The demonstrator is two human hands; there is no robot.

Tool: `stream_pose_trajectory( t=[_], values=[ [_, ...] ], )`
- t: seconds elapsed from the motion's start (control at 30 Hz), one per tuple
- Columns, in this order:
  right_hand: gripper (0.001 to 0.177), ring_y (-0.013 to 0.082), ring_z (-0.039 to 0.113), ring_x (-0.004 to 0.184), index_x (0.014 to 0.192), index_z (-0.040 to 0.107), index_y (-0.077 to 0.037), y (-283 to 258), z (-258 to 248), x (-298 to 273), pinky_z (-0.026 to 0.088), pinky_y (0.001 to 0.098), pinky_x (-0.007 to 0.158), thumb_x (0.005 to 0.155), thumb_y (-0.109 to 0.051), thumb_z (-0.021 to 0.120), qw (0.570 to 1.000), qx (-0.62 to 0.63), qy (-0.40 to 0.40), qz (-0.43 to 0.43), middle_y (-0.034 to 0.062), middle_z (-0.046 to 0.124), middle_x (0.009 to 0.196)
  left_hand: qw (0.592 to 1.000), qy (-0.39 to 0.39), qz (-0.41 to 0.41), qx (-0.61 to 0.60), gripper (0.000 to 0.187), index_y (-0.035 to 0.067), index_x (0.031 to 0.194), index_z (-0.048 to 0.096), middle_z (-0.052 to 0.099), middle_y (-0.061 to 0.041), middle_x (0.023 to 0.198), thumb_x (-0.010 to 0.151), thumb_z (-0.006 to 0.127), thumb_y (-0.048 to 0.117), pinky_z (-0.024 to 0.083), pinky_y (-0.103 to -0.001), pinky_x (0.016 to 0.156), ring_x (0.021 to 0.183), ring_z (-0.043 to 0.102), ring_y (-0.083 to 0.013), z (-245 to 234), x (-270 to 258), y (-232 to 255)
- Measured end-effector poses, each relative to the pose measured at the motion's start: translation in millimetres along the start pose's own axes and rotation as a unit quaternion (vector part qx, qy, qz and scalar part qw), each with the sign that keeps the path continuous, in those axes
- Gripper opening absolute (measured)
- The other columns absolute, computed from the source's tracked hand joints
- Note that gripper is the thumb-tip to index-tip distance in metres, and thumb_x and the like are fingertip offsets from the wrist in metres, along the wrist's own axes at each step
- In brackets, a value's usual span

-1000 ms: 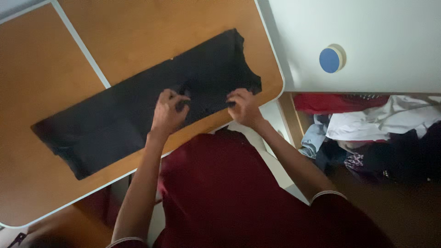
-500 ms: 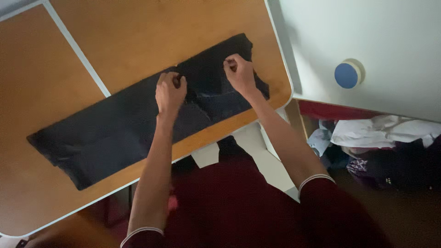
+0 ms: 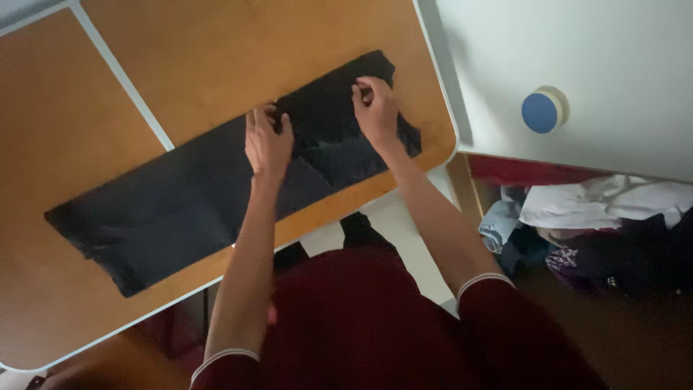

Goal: The person folds a black t-shirt on a wooden table. They smooth the fabric, fold the sides inward, and then fold the shirt in half multiple times to create a compact bundle.

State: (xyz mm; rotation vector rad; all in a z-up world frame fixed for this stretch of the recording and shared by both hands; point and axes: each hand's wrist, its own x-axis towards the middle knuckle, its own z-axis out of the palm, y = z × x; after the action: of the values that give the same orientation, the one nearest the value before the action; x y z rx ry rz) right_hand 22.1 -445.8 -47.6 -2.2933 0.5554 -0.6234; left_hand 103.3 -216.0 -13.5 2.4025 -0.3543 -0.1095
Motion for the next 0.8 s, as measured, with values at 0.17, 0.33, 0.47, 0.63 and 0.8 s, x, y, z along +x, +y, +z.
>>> stream_pose_trajectory(
  t=[0.17, 0.33, 0.47, 0.63, 0.8],
  values=[
    [0.012, 0.0154, 0.071, 0.076, 0.108, 0.072, -0.002, 13.8, -26.4, -35.1, 0.054, 0.0283, 0.067, 0.102, -0.013, 0.070, 0.997, -0.001, -0.024, 0.074, 0.0120, 0.075, 0.092, 0.995, -0.053, -0.086, -0.017, 0.026, 0.004, 0.106, 0.071, 0.076, -0.013, 0.093, 0.101, 0.070, 0.030, 0.060, -0.042, 0.071, 0.081, 0.075, -0.0278, -33.6, -30.4, 17.1],
    [0.019, 0.0086, 0.067, 0.060, 0.113, 0.073, -0.002, 17.9, -49.9, -73.2, 0.051, 0.0242, 0.054, 0.103, -0.013, 0.062, 0.961, 0.122, -0.088, 0.233, 0.0078, 0.074, 0.075, 0.976, -0.124, -0.178, -0.016, 0.036, 0.007, 0.110, 0.074, 0.078, -0.012, 0.091, 0.095, 0.072, 0.039, 0.060, -0.041, 0.073, 0.083, 0.077, -0.0274, -48.9, -72.9, 28.6],
    [0.021, 0.0062, 0.062, 0.051, 0.114, 0.071, -0.001, 16.5, -51.8, -79.2, 0.047, 0.0226, 0.043, 0.101, -0.016, 0.063, 0.950, 0.144, -0.129, 0.245, 0.0056, 0.075, 0.074, 0.982, -0.099, -0.155, -0.037, 0.036, 0.005, 0.110, 0.074, 0.079, -0.011, 0.092, 0.094, 0.074, 0.037, 0.059, -0.040, 0.075, 0.085, 0.077, -0.0273, -43.9, -83.3, 29.0],
    [0.022, 0.0090, 0.062, 0.049, 0.111, 0.072, 0.002, 7.8, -52.2, -76.1, 0.047, 0.0237, 0.043, 0.097, -0.016, 0.071, 0.939, 0.155, -0.126, 0.280, 0.0088, 0.078, 0.079, 0.983, -0.072, -0.165, -0.037, 0.026, 0.008, 0.107, 0.078, 0.079, -0.010, 0.095, 0.095, 0.071, 0.030, 0.059, -0.040, 0.075, 0.086, 0.077, -0.0270, -33.0, -88.8, 22.3],
    [0.024, 0.0088, 0.068, 0.054, 0.109, 0.072, 0.004, 9.5, -47.8, -72.2, 0.052, 0.0253, 0.044, 0.095, -0.015, 0.069, 0.920, 0.167, -0.129, 0.330, 0.0081, 0.079, 0.083, 0.978, -0.063, -0.192, -0.051, 0.023, 0.009, 0.103, 0.079, 0.079, -0.011, 0.094, 0.094, 0.070, 0.028, 0.059, -0.041, 0.076, 0.086, 0.077, -0.0278, -29.1, -93.9, 17.6]
  ],
)
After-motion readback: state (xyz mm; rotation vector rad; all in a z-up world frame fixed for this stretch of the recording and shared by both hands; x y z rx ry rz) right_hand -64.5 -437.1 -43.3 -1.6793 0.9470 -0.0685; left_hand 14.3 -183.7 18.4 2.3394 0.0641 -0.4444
